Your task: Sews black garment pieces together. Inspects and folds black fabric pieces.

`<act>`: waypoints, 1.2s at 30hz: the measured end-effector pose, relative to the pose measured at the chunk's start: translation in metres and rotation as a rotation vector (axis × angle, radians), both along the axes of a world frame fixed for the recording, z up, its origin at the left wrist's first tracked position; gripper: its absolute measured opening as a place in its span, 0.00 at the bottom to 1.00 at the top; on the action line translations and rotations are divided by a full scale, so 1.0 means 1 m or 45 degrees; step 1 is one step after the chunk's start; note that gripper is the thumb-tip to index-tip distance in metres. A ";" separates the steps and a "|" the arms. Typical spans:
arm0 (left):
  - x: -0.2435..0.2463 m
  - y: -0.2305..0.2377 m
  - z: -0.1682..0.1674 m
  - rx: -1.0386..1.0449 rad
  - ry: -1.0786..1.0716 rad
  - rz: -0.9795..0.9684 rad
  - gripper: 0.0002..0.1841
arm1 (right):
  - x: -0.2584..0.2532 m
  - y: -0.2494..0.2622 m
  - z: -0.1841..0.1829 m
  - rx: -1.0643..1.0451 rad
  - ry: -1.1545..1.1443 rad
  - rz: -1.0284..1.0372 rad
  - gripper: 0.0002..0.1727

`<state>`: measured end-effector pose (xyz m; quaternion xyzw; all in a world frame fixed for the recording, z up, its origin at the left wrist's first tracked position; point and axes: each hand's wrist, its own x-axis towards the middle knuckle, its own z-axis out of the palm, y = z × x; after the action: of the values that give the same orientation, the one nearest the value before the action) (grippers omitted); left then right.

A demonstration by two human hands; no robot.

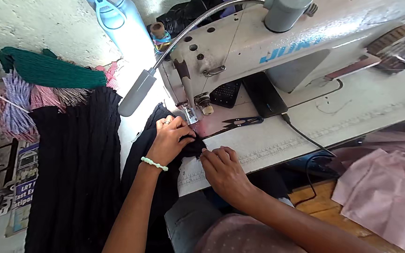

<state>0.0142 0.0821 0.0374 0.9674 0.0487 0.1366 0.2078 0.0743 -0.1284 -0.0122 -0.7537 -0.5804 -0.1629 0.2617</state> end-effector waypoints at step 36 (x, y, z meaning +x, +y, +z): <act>-0.028 -0.069 -0.034 0.316 -0.112 0.341 0.19 | 0.001 0.001 0.001 -0.018 -0.009 -0.008 0.11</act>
<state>-0.0138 0.0127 0.0032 0.9635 0.1508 0.2101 0.0686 0.0754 -0.1276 -0.0109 -0.7568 -0.5801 -0.1622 0.2538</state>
